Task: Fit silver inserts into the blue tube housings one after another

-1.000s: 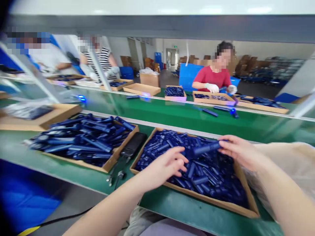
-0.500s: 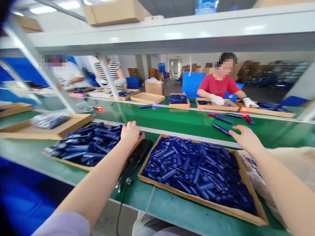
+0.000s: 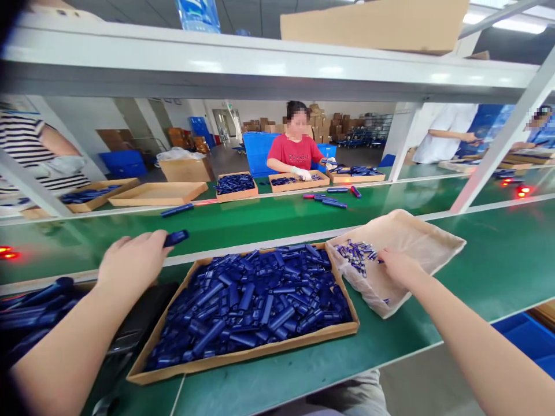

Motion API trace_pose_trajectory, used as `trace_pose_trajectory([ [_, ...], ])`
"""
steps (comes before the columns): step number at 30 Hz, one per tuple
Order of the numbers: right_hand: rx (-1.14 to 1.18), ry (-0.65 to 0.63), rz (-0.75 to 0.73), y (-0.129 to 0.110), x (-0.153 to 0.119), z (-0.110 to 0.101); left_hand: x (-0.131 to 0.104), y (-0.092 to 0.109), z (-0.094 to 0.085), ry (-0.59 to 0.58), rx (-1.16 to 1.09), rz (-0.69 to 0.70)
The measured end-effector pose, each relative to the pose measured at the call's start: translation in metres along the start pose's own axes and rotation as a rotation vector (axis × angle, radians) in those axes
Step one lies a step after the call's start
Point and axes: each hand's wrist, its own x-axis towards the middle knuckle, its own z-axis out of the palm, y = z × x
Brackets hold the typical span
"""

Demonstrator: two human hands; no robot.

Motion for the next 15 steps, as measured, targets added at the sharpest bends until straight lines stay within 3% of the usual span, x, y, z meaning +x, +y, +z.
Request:
trace_pose_trajectory([
  [2, -0.011, -0.021, -0.016, -0.002, 0.006, 0.001, -0.009, 0.039, 0.003, -0.024, -0.136, 0.027],
  [3, -0.013, -0.039, -0.021, -0.004, 0.008, 0.0, -0.019, 0.061, 0.006, -0.086, -0.411, 0.008],
  [6, 0.017, -0.041, -0.032, -0.018, 0.005, -0.006, -0.062, 0.129, 0.021, -0.604, -1.32, -0.105],
  [8, 0.078, -0.04, -0.057, -0.042, -0.014, -0.007, -0.092, 0.168, 0.035, -0.899, -1.711, -0.252],
  [10, 0.233, -0.051, -0.091, -0.076, -0.045, -0.003, -0.114, 0.196, 0.048, -1.109, -1.933, -0.487],
  [12, 0.546, -0.044, -0.086, -0.116, -0.08, 0.003, -0.127, 0.212, 0.058, -1.16, -2.062, -0.689],
  [15, 0.72, -0.081, -0.121, -0.164, -0.118, 0.016, -0.13, 0.218, 0.063, -1.067, -2.165, -0.823],
])
